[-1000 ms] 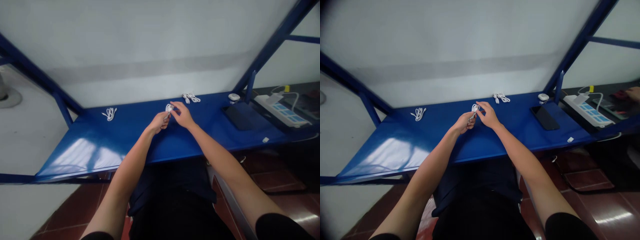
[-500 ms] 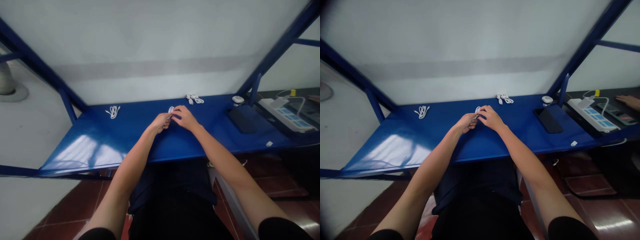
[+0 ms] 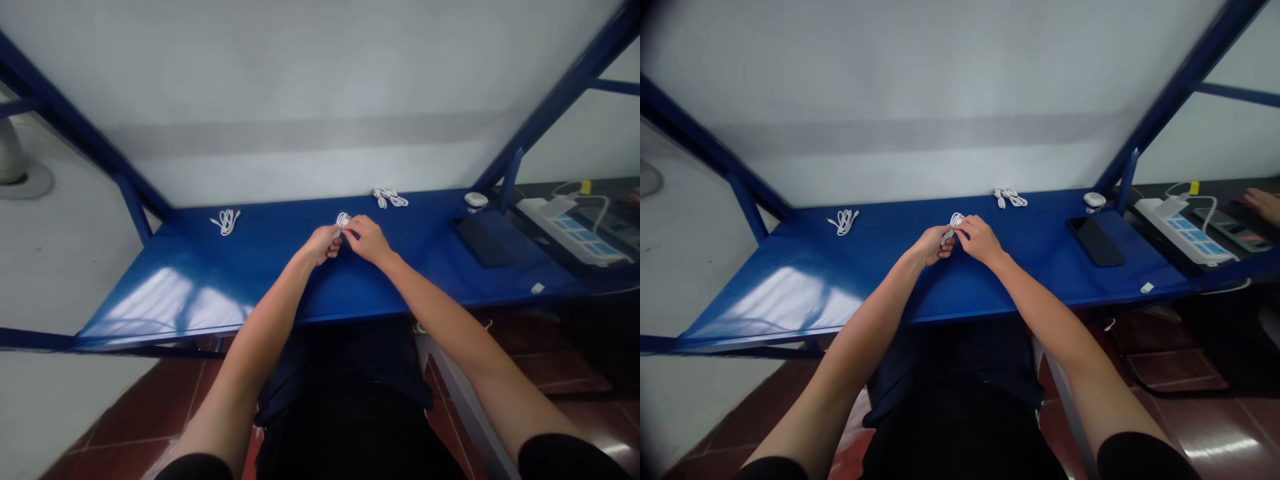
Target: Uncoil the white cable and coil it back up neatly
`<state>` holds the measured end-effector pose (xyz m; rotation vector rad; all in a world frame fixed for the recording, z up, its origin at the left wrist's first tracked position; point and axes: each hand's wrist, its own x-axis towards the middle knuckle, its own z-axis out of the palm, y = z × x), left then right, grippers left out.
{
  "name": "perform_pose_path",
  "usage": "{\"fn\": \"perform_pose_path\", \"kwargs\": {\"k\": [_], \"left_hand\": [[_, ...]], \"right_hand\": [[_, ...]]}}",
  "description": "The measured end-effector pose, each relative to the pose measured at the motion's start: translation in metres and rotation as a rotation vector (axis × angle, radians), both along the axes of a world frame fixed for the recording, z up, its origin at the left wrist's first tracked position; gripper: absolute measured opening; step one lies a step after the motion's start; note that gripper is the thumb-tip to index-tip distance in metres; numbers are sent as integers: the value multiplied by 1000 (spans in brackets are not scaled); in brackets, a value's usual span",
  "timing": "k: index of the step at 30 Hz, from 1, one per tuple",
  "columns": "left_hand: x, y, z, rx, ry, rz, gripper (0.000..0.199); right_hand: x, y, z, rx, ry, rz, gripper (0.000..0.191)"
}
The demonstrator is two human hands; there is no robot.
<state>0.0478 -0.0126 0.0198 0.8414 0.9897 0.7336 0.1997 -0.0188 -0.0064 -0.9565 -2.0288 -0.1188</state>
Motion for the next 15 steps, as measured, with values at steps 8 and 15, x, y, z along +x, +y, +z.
{"fn": "perform_pose_path", "kwargs": {"k": [8, 15], "left_hand": [[-2, -2, 2, 93, 57, -42, 14], [4, -2, -9, 299, 197, 9, 19]], "right_hand": [[0, -1, -1, -85, 68, 7, 16], [-3, -4, 5, -330, 184, -53, 13]]}}
